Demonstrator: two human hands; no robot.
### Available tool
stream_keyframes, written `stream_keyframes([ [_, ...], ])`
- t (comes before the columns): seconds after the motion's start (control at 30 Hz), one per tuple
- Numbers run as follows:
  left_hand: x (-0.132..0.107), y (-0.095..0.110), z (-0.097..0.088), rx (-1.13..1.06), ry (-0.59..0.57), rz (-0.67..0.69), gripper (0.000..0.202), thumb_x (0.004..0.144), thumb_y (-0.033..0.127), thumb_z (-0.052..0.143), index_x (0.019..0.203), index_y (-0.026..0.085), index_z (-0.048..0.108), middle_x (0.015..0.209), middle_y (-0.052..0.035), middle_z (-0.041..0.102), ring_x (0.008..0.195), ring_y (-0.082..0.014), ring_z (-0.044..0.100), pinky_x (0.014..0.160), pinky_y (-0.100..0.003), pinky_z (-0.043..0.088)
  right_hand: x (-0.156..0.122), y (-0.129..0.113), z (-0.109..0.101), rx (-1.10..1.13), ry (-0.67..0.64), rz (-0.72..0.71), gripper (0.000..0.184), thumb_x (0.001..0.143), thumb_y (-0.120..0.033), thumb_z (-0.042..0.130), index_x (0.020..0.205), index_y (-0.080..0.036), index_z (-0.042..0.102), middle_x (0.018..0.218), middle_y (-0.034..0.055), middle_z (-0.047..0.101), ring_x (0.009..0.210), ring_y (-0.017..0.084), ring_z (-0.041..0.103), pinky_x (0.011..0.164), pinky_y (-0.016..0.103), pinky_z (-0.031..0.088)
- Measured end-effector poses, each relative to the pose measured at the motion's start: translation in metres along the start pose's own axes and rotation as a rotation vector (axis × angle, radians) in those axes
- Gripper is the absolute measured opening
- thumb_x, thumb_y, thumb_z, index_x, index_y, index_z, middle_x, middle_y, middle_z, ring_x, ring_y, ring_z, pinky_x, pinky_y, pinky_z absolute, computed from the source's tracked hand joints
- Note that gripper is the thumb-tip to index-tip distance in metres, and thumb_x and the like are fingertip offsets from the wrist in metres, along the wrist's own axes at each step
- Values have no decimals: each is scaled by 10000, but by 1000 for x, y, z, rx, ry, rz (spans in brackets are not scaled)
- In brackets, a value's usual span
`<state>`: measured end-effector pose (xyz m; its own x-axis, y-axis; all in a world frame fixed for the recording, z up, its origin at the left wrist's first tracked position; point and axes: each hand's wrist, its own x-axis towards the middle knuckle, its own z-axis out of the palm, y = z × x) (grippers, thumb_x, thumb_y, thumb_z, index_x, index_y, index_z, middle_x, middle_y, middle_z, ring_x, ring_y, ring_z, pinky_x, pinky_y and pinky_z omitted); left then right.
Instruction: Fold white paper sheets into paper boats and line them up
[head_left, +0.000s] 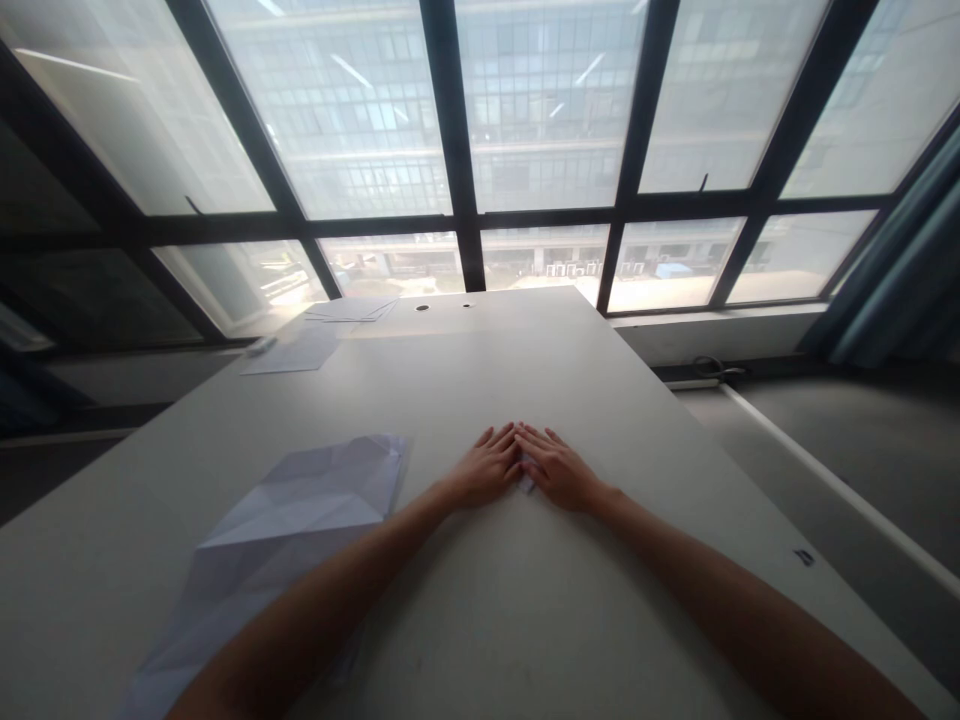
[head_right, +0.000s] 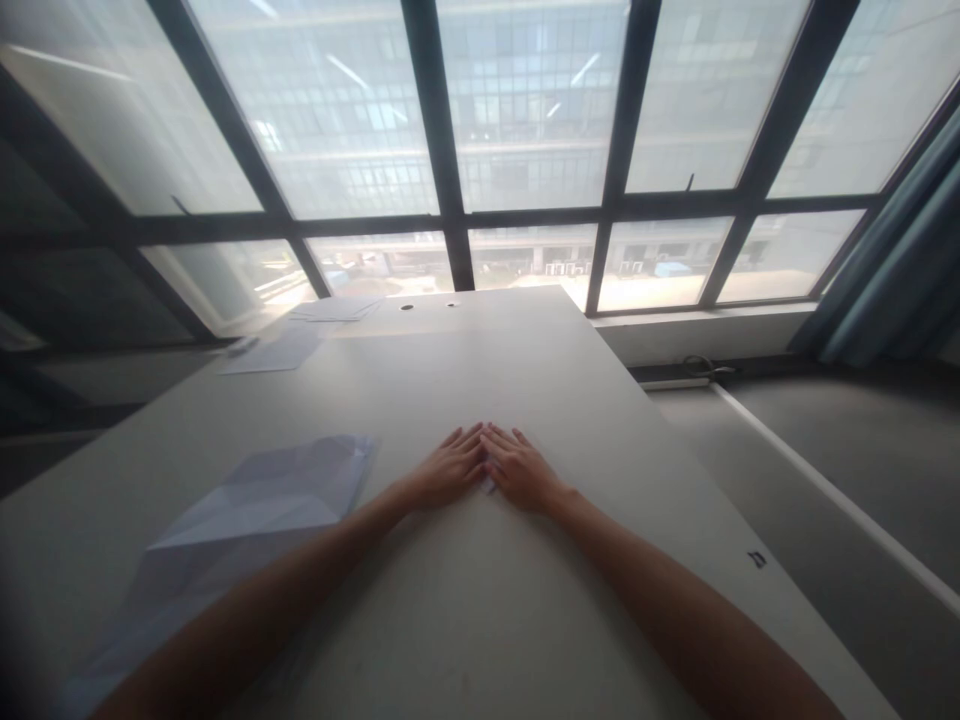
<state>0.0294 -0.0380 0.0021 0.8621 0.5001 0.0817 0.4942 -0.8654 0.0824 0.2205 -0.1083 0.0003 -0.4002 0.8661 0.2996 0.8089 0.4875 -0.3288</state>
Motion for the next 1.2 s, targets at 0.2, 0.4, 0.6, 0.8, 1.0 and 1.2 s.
stream_keyframes([
  [0.2, 3, -2, 6, -20, 31, -61, 510, 1019, 320, 200, 1512, 194, 237, 1577, -62, 224, 1460, -163, 151, 1169, -373, 167, 0, -6, 7, -77, -75, 92, 620, 972, -376, 330, 1509, -84, 227, 1562, 133, 227, 1446, 202, 196, 1178, 415, 117],
  [0.4, 4, -3, 6, 18, 5, -97, 558, 1012, 413, 218, 1531, 208, 181, 1589, -50, 165, 1465, -208, 130, 1172, -407, 131, 0, -4, 10, -150, -98, 173, 628, 981, -437, 278, 1510, -100, 234, 1562, 125, 229, 1450, 227, 177, 1172, 473, 78],
  [0.6, 4, -4, 6, 37, -5, -76, 569, 1013, 428, 205, 1532, 196, 173, 1589, -63, 169, 1466, -224, 123, 1167, -433, 137, 0, -5, 12, -162, -88, 260, 649, 977, -471, 263, 1503, -91, 247, 1560, 134, 226, 1451, 242, 167, 1155, 530, 86],
  [0.8, 4, -2, 5, -4, 73, -85, 560, 985, 427, 328, 1495, 199, 284, 1545, -91, 306, 1434, -225, 236, 1172, -414, 169, -1, -1, 8, -135, -86, 218, 640, 974, -460, 301, 1495, -89, 274, 1548, 147, 264, 1446, 245, 185, 1163, 504, 80],
  [1.0, 5, -2, 6, -32, 84, -121, 563, 979, 427, 340, 1492, 198, 295, 1532, -100, 327, 1428, -221, 254, 1174, -420, 168, -2, 3, 5, -58, -81, 100, 608, 974, -432, 335, 1482, -99, 314, 1531, 132, 316, 1437, 215, 223, 1176, 417, 115],
  [1.2, 7, -3, 8, -18, 19, -128, 557, 1009, 424, 220, 1518, 197, 230, 1584, -59, 191, 1463, -199, 144, 1178, -424, 129, -2, 1, 5, -44, -74, 70, 589, 971, -399, 340, 1488, -120, 308, 1535, 102, 315, 1434, 196, 230, 1178, 407, 118],
])
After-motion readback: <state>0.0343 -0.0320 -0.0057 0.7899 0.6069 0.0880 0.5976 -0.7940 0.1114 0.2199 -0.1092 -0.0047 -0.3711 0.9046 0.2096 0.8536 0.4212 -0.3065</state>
